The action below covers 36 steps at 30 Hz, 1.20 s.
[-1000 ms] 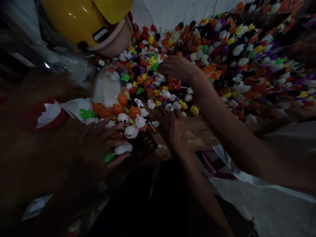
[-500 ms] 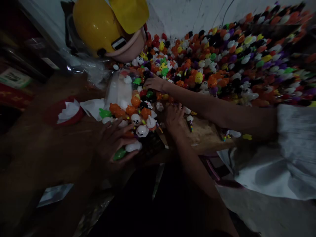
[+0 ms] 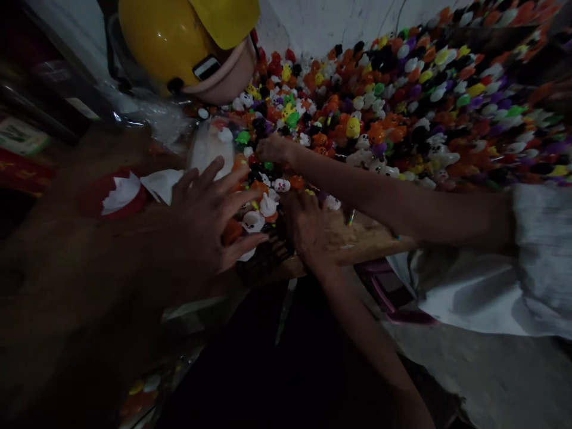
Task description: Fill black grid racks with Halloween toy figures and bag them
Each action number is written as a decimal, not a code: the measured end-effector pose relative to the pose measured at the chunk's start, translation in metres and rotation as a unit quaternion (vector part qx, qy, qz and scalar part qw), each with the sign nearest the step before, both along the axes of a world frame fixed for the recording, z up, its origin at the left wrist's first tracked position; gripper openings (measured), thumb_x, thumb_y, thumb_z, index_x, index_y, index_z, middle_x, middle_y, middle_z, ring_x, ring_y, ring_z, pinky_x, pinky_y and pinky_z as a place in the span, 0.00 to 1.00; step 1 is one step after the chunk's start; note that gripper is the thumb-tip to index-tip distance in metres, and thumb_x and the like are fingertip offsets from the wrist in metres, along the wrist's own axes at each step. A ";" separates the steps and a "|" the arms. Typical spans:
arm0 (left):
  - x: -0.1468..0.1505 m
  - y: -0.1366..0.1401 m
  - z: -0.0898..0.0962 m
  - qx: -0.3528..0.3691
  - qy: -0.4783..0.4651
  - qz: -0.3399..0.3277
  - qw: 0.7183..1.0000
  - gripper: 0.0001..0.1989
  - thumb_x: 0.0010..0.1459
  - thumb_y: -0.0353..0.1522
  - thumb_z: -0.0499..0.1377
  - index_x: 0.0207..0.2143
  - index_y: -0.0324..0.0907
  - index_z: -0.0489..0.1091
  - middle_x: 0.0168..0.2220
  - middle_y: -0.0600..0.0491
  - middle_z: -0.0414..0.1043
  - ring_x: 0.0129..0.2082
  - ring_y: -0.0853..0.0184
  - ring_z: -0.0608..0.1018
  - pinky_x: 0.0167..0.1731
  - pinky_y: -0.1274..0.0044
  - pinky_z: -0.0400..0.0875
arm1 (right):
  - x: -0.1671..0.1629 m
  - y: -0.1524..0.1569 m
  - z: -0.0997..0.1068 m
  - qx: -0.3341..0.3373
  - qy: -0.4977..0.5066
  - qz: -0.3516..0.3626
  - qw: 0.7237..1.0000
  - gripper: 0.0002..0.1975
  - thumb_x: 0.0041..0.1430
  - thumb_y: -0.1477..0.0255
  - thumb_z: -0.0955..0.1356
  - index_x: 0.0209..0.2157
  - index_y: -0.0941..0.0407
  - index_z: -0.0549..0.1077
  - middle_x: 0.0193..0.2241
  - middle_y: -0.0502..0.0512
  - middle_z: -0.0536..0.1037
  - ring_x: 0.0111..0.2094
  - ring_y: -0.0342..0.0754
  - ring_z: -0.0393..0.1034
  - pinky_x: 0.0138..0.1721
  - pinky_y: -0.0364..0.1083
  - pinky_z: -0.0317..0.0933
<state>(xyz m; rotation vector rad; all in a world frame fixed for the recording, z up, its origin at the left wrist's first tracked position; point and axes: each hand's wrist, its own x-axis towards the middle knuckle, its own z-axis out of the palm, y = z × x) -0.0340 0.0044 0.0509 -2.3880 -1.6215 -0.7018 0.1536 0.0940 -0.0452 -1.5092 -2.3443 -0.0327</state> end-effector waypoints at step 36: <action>0.052 -0.043 -0.003 -0.068 -0.246 -0.016 0.967 0.22 0.65 0.45 0.64 0.58 0.48 0.72 0.52 0.51 0.81 0.51 0.58 0.83 0.54 0.66 0.80 | 0.069 -0.088 -0.029 0.110 0.232 -0.103 0.961 0.07 0.63 0.73 0.64 0.40 0.52 0.73 0.36 0.58 0.79 0.38 0.54 0.72 0.40 0.52 0.67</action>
